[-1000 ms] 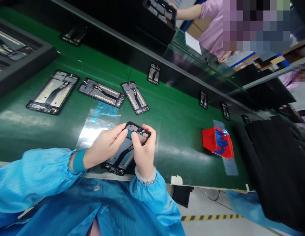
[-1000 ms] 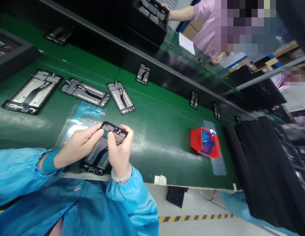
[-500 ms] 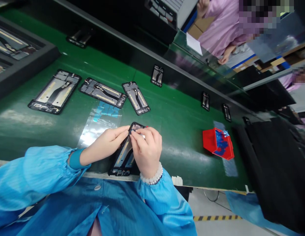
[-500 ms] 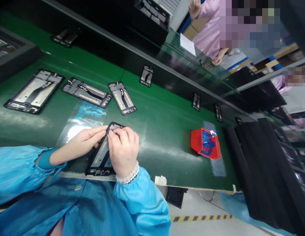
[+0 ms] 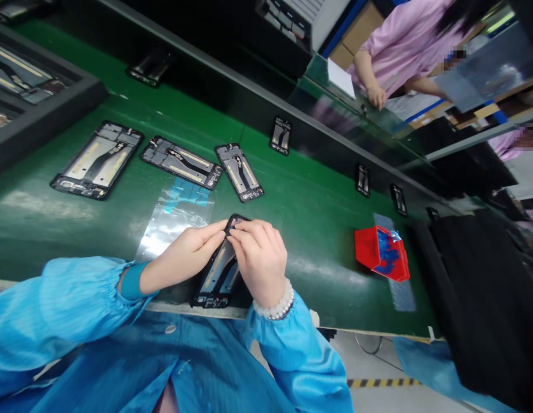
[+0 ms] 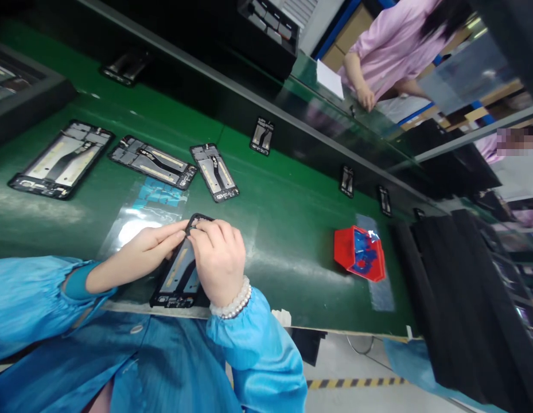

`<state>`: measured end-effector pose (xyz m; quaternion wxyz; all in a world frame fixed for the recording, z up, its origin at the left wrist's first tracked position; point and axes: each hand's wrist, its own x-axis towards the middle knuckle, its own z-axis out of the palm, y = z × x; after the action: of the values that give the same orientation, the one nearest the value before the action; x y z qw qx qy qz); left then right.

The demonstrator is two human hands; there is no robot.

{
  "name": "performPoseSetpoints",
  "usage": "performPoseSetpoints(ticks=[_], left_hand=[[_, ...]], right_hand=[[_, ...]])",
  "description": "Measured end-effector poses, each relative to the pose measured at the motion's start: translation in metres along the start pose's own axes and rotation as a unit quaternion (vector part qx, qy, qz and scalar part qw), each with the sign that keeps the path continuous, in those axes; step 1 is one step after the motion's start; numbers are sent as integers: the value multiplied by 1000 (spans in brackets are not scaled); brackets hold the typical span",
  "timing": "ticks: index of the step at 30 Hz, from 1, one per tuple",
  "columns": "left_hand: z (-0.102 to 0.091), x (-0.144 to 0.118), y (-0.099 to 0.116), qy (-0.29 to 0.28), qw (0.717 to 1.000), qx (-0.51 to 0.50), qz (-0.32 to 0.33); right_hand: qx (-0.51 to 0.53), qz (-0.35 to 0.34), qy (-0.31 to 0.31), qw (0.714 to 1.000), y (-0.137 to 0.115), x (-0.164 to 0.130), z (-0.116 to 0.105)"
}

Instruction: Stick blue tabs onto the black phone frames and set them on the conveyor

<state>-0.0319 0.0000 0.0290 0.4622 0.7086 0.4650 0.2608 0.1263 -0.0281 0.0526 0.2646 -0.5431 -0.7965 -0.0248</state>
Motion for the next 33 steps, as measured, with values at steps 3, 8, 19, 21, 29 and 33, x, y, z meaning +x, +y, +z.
performPoseSetpoints(ticks=[3,8,19,21,29,33], left_hand=[[-3,0,4,-20,999,17,25],[-5,0,7,-63,996,35,54],[-4,3,1,-89,993,54,56],[-4,3,2,-85,994,56,49],[-4,3,2,-84,994,52,43],[-4,4,2,-73,995,59,42]], right_hand=[[47,42,-60,996,5,5,-8],[128,97,-185,969,16,18,-15],[142,139,-255,946,21,23,-6],[152,135,-250,947,23,23,-6],[211,107,-292,927,34,30,-3],[181,127,-296,929,28,34,-4]])
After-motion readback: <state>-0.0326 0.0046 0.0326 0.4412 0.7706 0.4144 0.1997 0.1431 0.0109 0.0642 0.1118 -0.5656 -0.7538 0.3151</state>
